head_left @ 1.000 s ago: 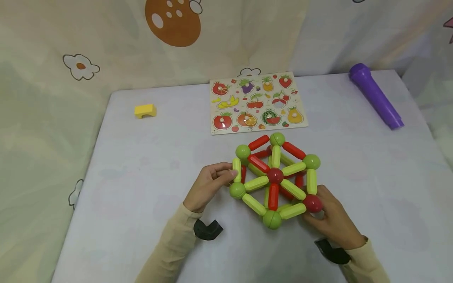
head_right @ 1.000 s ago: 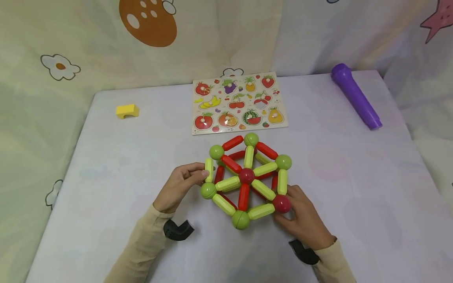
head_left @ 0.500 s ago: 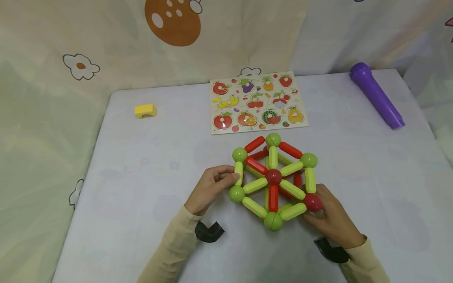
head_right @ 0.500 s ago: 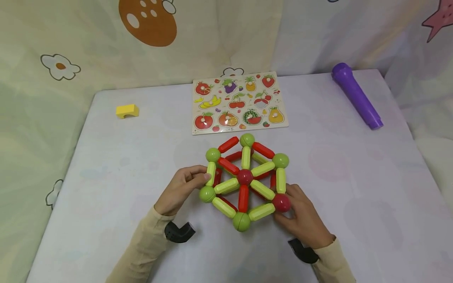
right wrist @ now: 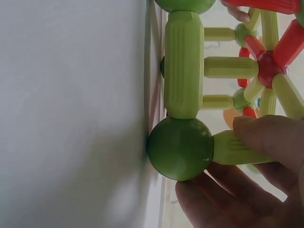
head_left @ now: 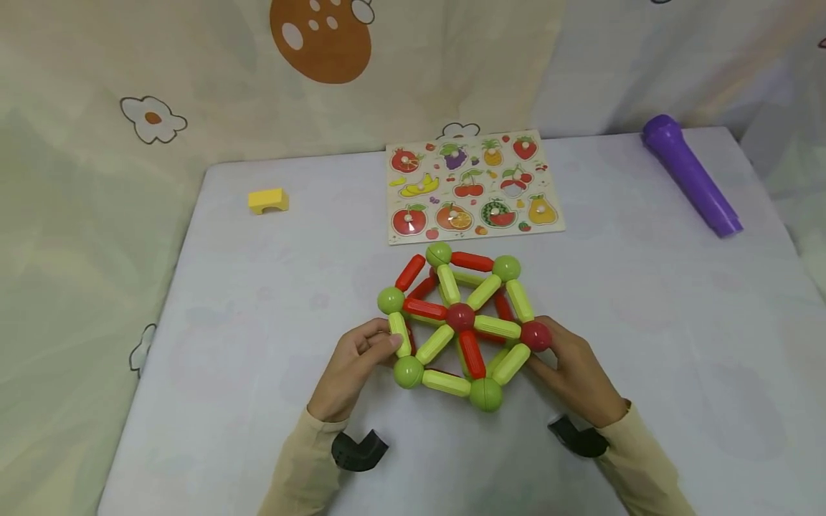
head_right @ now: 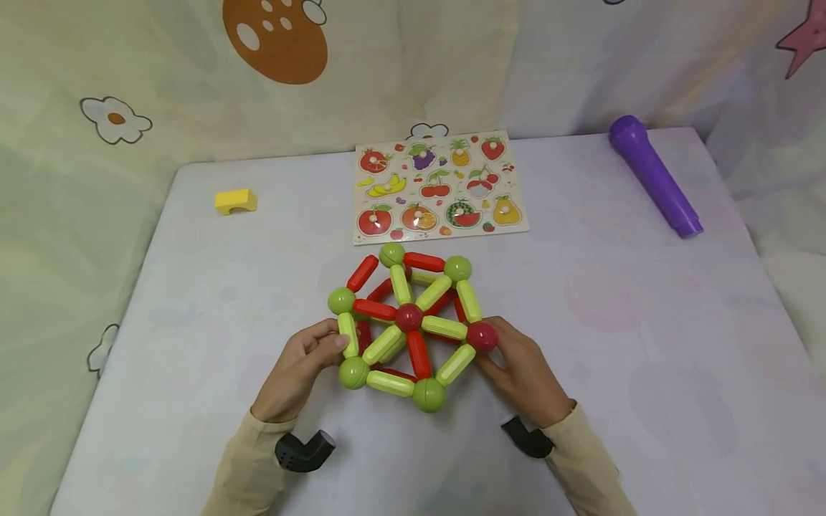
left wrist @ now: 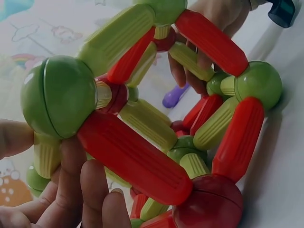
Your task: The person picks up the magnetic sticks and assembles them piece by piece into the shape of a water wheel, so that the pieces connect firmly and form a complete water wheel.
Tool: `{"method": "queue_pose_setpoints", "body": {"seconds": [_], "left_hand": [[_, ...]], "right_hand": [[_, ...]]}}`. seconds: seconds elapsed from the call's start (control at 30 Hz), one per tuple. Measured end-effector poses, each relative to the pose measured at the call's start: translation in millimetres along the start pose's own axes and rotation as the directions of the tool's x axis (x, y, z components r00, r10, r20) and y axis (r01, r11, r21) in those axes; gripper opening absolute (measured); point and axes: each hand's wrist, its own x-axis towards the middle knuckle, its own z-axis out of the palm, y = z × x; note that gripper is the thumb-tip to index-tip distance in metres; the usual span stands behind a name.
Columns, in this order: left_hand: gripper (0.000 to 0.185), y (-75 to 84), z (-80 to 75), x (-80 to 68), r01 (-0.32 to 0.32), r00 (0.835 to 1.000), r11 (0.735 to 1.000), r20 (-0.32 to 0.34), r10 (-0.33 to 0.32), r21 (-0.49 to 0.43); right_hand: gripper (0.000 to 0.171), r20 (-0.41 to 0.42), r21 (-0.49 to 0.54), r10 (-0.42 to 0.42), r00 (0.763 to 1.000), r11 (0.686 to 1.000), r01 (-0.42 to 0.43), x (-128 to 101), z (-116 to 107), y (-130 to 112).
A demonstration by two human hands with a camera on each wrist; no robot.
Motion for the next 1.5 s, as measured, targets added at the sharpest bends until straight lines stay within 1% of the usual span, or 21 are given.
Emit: {"method": "queue_pose_setpoints", "body": {"seconds": [0.2,0.27,0.3,0.37,0.43,0.47,0.5,0.57,0.63,0.67,0.73,0.83,0.87,0.93,1.0,1.1,1.17,1.2,1.27,1.4,1.5], "left_hand": [[0.028,0.9,-3.7,-3.6,0.027,0.998,0.999,-0.049,-0.026,0.034],[0.026,2.3,-6.1,-4.0,0.001,0.996,0.995,-0.092,0.009,0.102],[0.025,3.7,-8.1,-3.2,-0.028,0.989,0.987,-0.137,0.051,0.161],[0.025,9.4,-13.8,1.4,-0.088,0.960,0.946,-0.226,0.164,0.313],[0.026,18.3,-20.0,10.2,-0.112,0.917,0.877,-0.292,0.272,0.468],[0.027,23.3,-22.8,15.6,-0.111,0.903,0.840,-0.299,0.309,0.532],[0.028,28.6,-24.7,21.4,-0.113,0.903,0.810,-0.281,0.325,0.575],[0.035,38.9,-25.2,33.6,-0.114,0.932,0.776,-0.203,0.300,0.620],[0.042,46.0,-22.2,43.7,-0.101,0.963,0.750,-0.125,0.238,0.653],[0.044,48.6,-19.9,48.1,-0.095,0.973,0.740,-0.094,0.209,0.666],[0.046,52.2,-14.2,55.3,-0.085,0.984,0.733,-0.059,0.169,0.675],[0.040,54.5,-6.4,61.9,-0.083,0.986,0.728,-0.052,0.161,0.680],[0.038,54.9,-4.6,63.4,-0.086,0.984,0.728,-0.056,0.169,0.680],[0.034,54.8,-1.8,65.6,-0.099,0.980,0.728,-0.059,0.188,0.678],[0.031,54.6,0.2,67.8,-0.114,0.977,0.727,-0.057,0.205,0.677],[0.029,53.5,1.6,70.4,-0.133,0.975,0.728,-0.042,0.217,0.672],[0.028,53.3,2.2,71.3,-0.138,0.975,0.730,-0.037,0.218,0.670],[0.027,53.2,2.2,71.5,-0.140,0.975,0.730,-0.035,0.219,0.669],[0.027,53.5,1.9,71.2,-0.139,0.975,0.729,-0.034,0.218,0.670],[0.025,53.3,0.0,70.1,-0.136,0.976,0.731,-0.037,0.216,0.669],[0.023,52.6,-1.6,69.4,-0.132,0.974,0.737,-0.050,0.219,0.662]], "right_hand": [[0.049,0.001,0.008,0.003,1.000,1.000,-0.003,3.1,5.1,-1.0],[0.049,0.003,0.010,0.006,1.000,1.000,-0.006,2.8,5.9,-1.2],[0.050,0.006,0.012,0.005,1.000,1.000,-0.005,2.8,6.2,-1.3],[0.050,0.006,0.013,0.001,1.000,1.000,-0.001,2.7,6.4,-1.3],[0.050,0.007,0.014,-0.006,1.000,1.000,0.006,2.8,5.9,-1.4],[0.049,0.010,0.013,-0.012,1.000,1.000,0.012,2.6,5.4,-1.5],[0.049,0.021,0.016,-0.014,1.000,1.000,0.014,2.5,4.3,-1.7],[0.049,0.057,0.035,-0.015,0.998,0.999,0.013,2.5,-1.0,-2.0],[0.055,0.098,0.047,0.002,0.995,0.999,-0.007,4.3,-10.3,-2.3],[0.059,0.105,0.046,0.011,0.994,0.999,-0.016,6.7,-16.6,-2.5],[0.060,0.091,0.035,0.029,0.995,0.999,-0.032,16.2,-31.5,-2.7],[0.049,0.056,-0.012,0.043,0.998,0.999,-0.042,42.9,-52.8,-4.8],[0.045,0.060,-0.015,0.034,0.998,0.999,-0.034,54.7,-57.5,-5.8],[0.038,0.129,-0.001,0.029,0.991,1.000,-0.029,80.6,-61.8,-8.8],[0.038,0.252,0.015,0.029,0.967,0.999,-0.034,105.7,-59.8,-12.5],[0.041,0.425,0.037,0.015,0.905,0.999,-0.034,135.6,-46.8,-18.4],[0.045,0.487,0.044,0.000,0.873,0.999,-0.025,147.6,-37.5,-22.6],[0.046,0.496,0.053,-0.008,0.868,0.998,-0.021,151.4,-33.2,-24.2],[0.047,0.493,0.096,-0.023,0.870,0.995,-0.028,156.2,-25.6,-26.0],[0.045,0.454,0.161,-0.050,0.889,0.987,-0.027,160.1,-15.6,-25.7],[0.044,0.437,0.182,-0.067,0.897,0.983,-0.015,161.9,-11.0,-24.6]]}}
